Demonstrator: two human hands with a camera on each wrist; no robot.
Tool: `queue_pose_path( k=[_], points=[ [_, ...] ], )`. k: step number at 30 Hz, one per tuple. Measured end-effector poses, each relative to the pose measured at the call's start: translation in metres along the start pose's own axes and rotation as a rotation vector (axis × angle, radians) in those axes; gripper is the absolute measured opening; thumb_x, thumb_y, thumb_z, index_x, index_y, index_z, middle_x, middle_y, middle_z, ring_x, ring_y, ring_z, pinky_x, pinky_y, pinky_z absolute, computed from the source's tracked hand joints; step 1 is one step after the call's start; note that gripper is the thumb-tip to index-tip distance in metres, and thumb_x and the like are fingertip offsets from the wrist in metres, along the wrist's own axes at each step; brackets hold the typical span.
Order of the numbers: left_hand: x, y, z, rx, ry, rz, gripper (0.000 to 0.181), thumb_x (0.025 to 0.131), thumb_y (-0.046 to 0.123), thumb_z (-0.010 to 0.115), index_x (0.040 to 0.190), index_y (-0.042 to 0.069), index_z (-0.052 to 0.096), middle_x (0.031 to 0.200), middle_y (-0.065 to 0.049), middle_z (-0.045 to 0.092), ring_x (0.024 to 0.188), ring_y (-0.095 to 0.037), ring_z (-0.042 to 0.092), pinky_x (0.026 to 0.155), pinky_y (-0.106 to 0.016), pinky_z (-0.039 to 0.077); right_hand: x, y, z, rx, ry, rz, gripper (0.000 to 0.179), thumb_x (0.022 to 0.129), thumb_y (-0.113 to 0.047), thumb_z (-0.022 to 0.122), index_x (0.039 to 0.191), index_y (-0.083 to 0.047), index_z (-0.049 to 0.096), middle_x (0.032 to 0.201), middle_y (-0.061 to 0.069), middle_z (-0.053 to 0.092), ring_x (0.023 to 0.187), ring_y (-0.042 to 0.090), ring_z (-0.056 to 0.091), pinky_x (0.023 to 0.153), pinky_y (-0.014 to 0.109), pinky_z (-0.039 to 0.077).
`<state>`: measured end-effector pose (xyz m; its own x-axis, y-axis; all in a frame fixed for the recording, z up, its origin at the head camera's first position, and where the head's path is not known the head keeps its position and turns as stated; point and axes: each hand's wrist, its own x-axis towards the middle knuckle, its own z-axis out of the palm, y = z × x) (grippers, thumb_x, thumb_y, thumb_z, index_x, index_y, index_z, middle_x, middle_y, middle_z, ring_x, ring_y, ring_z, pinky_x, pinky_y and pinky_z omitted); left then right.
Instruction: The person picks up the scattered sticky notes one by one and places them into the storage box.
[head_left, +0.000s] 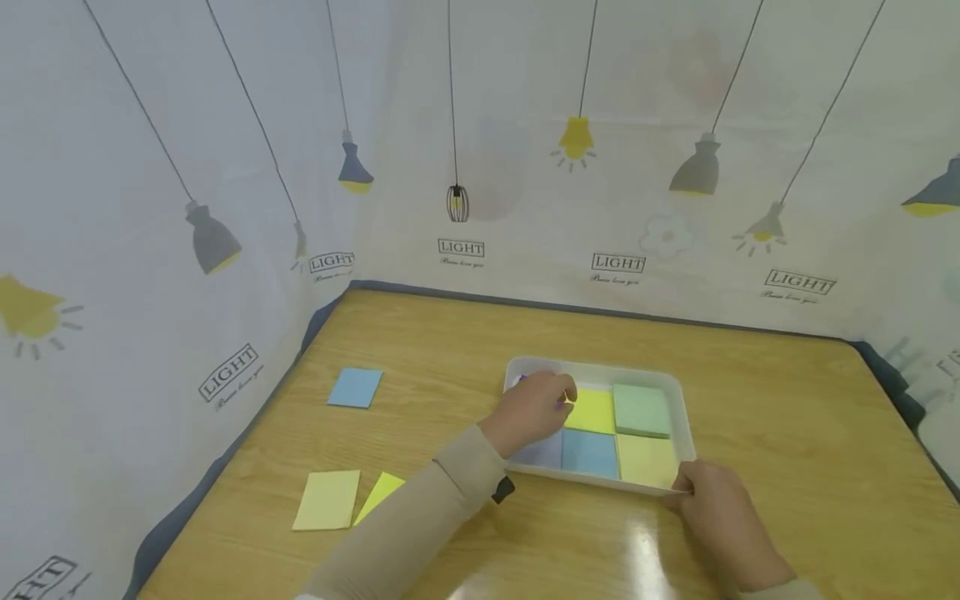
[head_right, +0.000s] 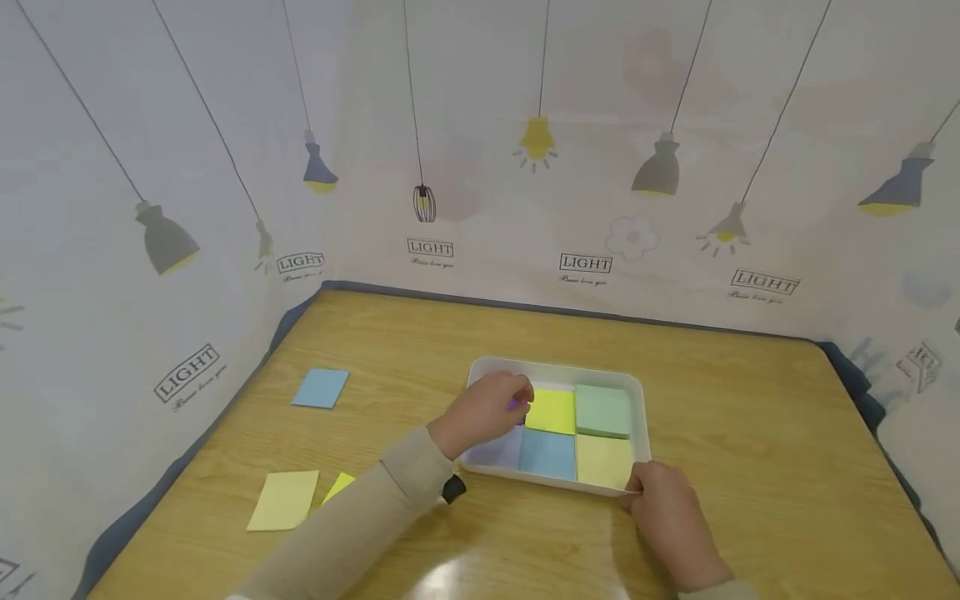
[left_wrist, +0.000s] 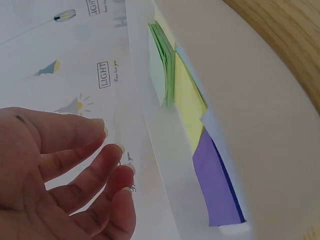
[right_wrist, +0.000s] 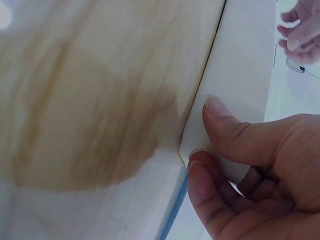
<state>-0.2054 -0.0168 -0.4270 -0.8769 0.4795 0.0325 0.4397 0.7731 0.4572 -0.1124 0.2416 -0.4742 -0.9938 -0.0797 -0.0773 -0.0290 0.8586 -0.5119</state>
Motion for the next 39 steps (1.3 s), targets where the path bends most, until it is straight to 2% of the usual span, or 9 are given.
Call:
queue_pose_path(
  k=[6,15,20,24,32,39],
  points=[
    [-0.016,-0.012,-0.005,-0.008,-0.002,0.018,0.012,0.099,0.013,0.062,0.106,0.011,0.07,0.104,0.0,0.073,0.096,-0.013,0.065,0.084,-0.023,0.054,-0.001,0.001,0.003,0.003,0.014,-0.003,0.022,0.08,-0.007,0.079,0.068,-0.01,0.061,0.071,0.0,0.063,0.069,0.017,0.05,0.063,0.03,0.043],
    [-0.041,-0.034,-0.013,0.005,-0.061,-0.043,0.01,0.097,0.022,0.067,0.106,0.016,0.069,0.101,0.003,0.069,0.092,-0.012,0.063,0.079,-0.025,0.053,0.001,-0.001,0.001,-0.013,0.021,-0.04,0.02,0.081,-0.007,0.079,0.069,-0.01,0.063,0.071,0.0,0.065,0.069,0.017,0.05,0.063,0.031,0.044],
    [-0.054,-0.044,-0.017,-0.011,-0.065,-0.057,0.008,0.097,0.021,0.067,0.103,0.016,0.069,0.097,0.002,0.07,0.087,-0.011,0.062,0.075,-0.024,0.051,0.002,-0.002,0.002,-0.001,0.008,-0.031,0.02,0.082,-0.007,0.078,0.069,-0.009,0.063,0.071,0.001,0.064,0.069,0.017,0.05,0.064,0.031,0.044],
    [-0.066,-0.051,-0.021,-0.024,-0.074,-0.045,0.009,0.096,0.02,0.068,0.103,0.014,0.069,0.093,0.001,0.07,0.083,-0.01,0.06,0.071,-0.023,0.05,0.0,-0.001,0.002,0.027,-0.021,0.001,0.019,0.084,-0.007,0.075,0.07,-0.008,0.062,0.071,0.001,0.061,0.069,0.018,0.05,0.063,0.031,0.043],
    [-0.094,-0.076,-0.024,-0.012,-0.054,-0.052,0.007,0.096,0.018,0.068,0.1,0.014,0.07,0.09,0.002,0.069,0.081,-0.011,0.06,0.07,-0.027,0.05,-0.003,-0.001,0.001,0.036,-0.024,0.002,0.021,0.083,-0.007,0.075,0.069,-0.01,0.06,0.07,0.0,0.061,0.07,0.017,0.05,0.063,0.03,0.042],
    [-0.113,-0.096,-0.028,-0.004,-0.046,-0.065,0.007,0.095,0.018,0.068,0.092,0.012,0.07,0.091,0.001,0.069,0.085,-0.014,0.062,0.076,-0.033,0.053,-0.001,-0.002,0.0,0.03,-0.026,0.005,0.02,0.083,-0.008,0.075,0.069,-0.01,0.06,0.07,0.0,0.06,0.07,0.017,0.05,0.063,0.031,0.042]
  ],
)
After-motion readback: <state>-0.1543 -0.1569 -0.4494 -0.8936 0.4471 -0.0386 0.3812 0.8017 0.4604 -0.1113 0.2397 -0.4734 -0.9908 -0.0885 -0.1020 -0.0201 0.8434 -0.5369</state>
